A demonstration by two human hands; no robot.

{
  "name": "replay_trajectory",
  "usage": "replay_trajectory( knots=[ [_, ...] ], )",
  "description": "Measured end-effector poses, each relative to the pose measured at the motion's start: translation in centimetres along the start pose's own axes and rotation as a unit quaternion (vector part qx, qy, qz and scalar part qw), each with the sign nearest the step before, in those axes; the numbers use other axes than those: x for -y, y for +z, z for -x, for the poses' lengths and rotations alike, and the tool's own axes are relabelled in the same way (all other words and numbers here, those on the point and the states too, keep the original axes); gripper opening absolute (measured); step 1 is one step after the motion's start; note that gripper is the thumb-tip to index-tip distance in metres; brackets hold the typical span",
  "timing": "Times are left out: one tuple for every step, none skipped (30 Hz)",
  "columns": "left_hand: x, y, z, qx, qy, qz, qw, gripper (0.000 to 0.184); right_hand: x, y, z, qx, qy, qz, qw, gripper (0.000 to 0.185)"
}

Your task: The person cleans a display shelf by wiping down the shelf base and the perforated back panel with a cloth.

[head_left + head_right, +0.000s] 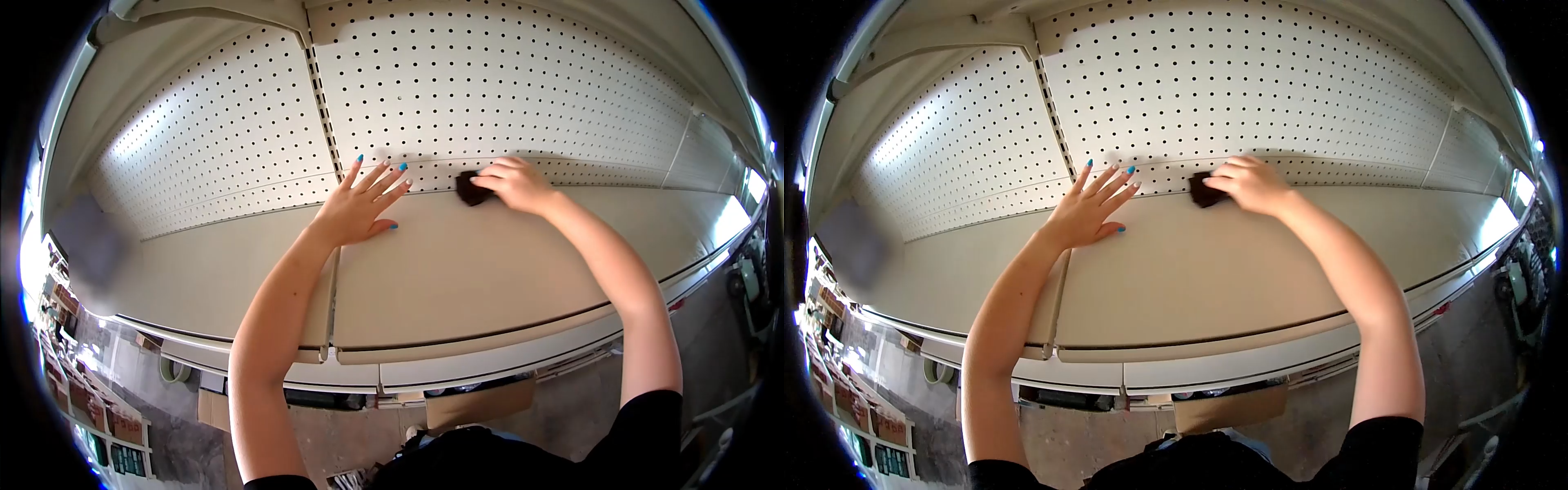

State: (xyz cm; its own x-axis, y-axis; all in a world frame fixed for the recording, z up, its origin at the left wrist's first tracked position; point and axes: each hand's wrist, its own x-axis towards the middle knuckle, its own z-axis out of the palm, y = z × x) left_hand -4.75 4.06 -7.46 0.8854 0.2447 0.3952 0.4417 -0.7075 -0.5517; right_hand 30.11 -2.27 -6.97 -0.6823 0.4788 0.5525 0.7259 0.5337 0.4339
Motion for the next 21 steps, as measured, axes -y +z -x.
replay_trajectory(
  knots=[
    [0.0, -0.1, 0.1, 0.001, 0.001, 0.016, 1.000, 0.067, -0.6, -0.5, 0.9, 0.000, 0.005, 0.006, 1.000, 0.033],
    [0.0, -0.1, 0.0, 0.003, 0.002, 0.032, 0.999, 0.067, -1.1, -0.7, 1.7, -0.001, 0.010, 0.012, 1.000, 0.033],
    [0.0, -0.1, 0.0, 0.006, 0.000, 0.031, 0.999, 0.067, -1.1, -0.7, 1.9, -0.002, 0.011, 0.014, 1.000, 0.032],
    [0.0, -0.1, 0.0, 0.009, -0.001, 0.031, 0.999, 0.067, -1.0, -0.7, 2.0, -0.004, 0.012, 0.015, 1.000, 0.032],
    [0.0, -0.1, -0.1, 0.012, -0.002, 0.030, 0.999, 0.067, -0.9, -0.7, 1.9, -0.006, 0.014, 0.018, 1.000, 0.032],
    [0.0, -0.1, -0.1, 0.021, 0.001, 0.032, 0.999, 0.067, -0.7, -0.4, 1.8, -0.004, 0.020, 0.016, 1.000, 0.032],
    [0.0, -0.1, -0.2, 0.029, 0.003, 0.032, 0.999, 0.067, -0.5, -0.1, 1.5, -0.002, 0.026, 0.016, 1.000, 0.031],
    [0.0, -0.2, -0.3, 0.036, 0.005, 0.033, 0.999, 0.066, -0.2, 0.2, 1.3, 0.000, 0.032, 0.016, 0.999, 0.031],
    [0.0, -0.3, -0.3, 0.032, 0.011, 0.019, 0.999, 0.067, 0.1, 0.8, 0.9, -0.018, 0.027, 0.018, 0.999, 0.031],
    [0.1, -0.2, -0.4, 0.027, 0.015, 0.019, 0.999, 0.066, 0.6, 1.0, 0.0, -0.029, 0.012, 0.017, 0.999, 0.030],
    [0.1, -0.1, -0.4, 0.021, 0.019, 0.019, 0.999, 0.066, 1.2, 1.4, -0.9, -0.040, -0.002, 0.015, 0.999, 0.030],
    [0.2, 0.0, -0.4, 0.017, 0.025, 0.019, 0.999, 0.066, 1.9, 1.7, -2.0, -0.052, -0.015, 0.014, 0.998, 0.030],
    [0.2, 0.1, -0.4, 0.012, 0.029, 0.008, 0.999, 0.066, 2.8, 2.1, -3.3, -0.052, -0.026, 0.010, 0.998, 0.034],
    [0.2, 0.1, -0.3, 0.006, 0.033, -0.004, 0.999, 0.066, 3.7, 2.5, -4.7, -0.053, -0.037, 0.008, 0.998, 0.039],
    [0.2, 0.1, -0.3, 0.001, 0.037, -0.015, 0.999, 0.067, 4.4, 3.2, -6.0, -0.061, -0.047, 0.001, 0.997, 0.039],
    [0.2, 0.2, -0.3, 0.002, 0.028, 0.000, 1.000, 0.068, 5.1, 3.8, -7.0, -0.053, -0.048, 0.007, 0.997, 0.036],
    [0.2, 0.3, -0.3, 0.002, 0.019, 0.015, 1.000, 0.069, 5.8, 4.2, -8.0, -0.050, -0.046, 0.004, 0.998, 0.032],
    [0.2, 0.3, -0.3, 0.002, 0.011, 0.030, 0.999, 0.069, 6.1, 4.6, -8.4, -0.048, -0.043, 0.001, 0.998, 0.027],
    [0.3, 0.3, -0.2, 0.009, 0.008, 0.050, 0.999, 0.070, 6.2, 4.5, -8.3, -0.049, -0.047, 0.005, 0.998, 0.027],
    [0.3, 0.3, -0.1, 0.014, 0.005, 0.069, 0.998, 0.071, 6.1, 4.3, -8.1, -0.051, -0.050, 0.009, 0.997, 0.028],
    [0.3, 0.3, 0.0, 0.019, 0.002, 0.088, 0.996, 0.071, 6.0, 4.1, -7.9, -0.052, -0.054, 0.015, 0.997, 0.028]
  ],
)
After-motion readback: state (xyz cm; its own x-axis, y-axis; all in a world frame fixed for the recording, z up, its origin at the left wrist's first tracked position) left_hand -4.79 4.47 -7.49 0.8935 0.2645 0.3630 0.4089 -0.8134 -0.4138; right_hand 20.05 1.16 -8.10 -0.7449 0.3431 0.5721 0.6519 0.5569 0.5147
